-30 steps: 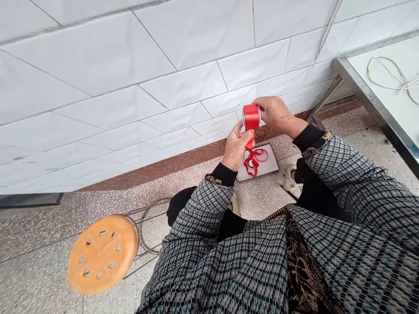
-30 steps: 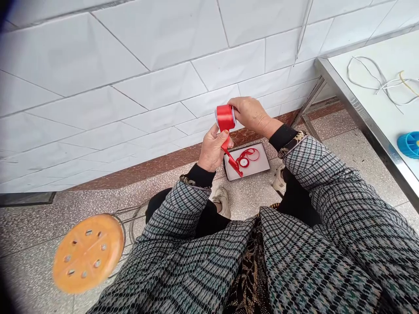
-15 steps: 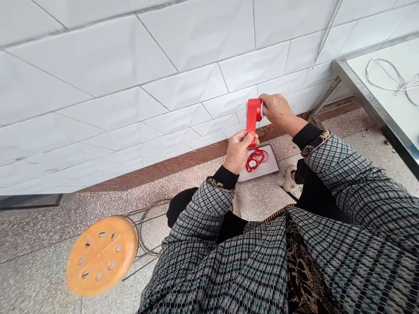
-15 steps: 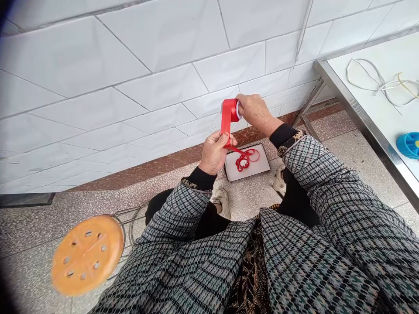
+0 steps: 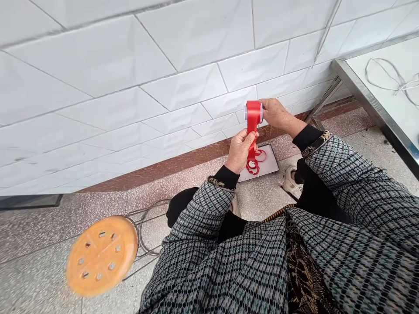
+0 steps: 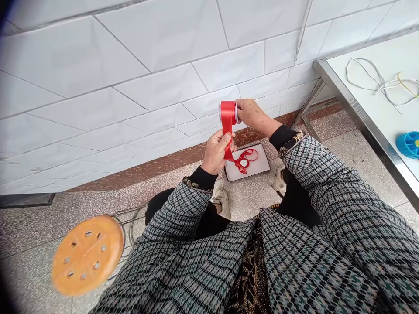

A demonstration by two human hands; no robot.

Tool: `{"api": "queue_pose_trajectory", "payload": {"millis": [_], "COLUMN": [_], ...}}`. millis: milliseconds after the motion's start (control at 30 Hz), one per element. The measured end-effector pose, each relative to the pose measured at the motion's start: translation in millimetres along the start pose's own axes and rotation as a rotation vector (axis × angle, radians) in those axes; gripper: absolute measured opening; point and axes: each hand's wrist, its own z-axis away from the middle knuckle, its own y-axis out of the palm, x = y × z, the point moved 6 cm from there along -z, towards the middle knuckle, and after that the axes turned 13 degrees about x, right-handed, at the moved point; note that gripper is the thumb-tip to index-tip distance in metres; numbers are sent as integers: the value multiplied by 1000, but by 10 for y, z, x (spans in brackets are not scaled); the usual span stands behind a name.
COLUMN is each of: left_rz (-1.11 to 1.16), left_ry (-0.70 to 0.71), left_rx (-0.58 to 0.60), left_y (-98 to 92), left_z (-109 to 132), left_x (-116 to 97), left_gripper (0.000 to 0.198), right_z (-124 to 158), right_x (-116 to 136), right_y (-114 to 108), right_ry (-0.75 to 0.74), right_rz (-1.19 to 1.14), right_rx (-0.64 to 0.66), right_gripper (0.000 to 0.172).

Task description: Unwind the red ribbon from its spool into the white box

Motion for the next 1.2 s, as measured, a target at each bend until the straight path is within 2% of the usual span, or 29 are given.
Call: {"api": "queue_pose_trajectory", "payload": {"millis": [233,400,567,633,767,833,900,967,1100,1200], "left_rz": [4,-5,25,20,-9,-7,8,31,76,79], "left_ry": [-13,-11,17,16,28,39,54,71,69,24], "left_rx": [-30,-37,-102,-116,-38,14,37,28,-18,-23], "left_y": [-26,-48,-115,-140,-153,-157,-172,-193,-192,-131], "left_z": [-39,-39,-42,-42,-57,-62,-59,-50,-32,-33], "left_x": [-36,-75,-72,-73,-115,-139,-157,-167,-152,-114], "left_gripper": [42,40,40,51,77,78,73,65,52,47], "right_z": [2,116,170,149,141,171,204,205,123,111], "right_x": [32,153,184,145,62,68,87,94,164,222], "right_y": [120,199,285,348,533,599,619,569,246,103], "right_ry": [34,61,145,164,203,201,198,182,-16,-98], "right_rz": [-192,-433,-619,-671,-767,-790,-763,-651,-149,223], "right_rx": [58,200,335,420,640,720,747,688,277,83], "right_gripper": [22,30,33,30,33,37,38,33,9,17]}}
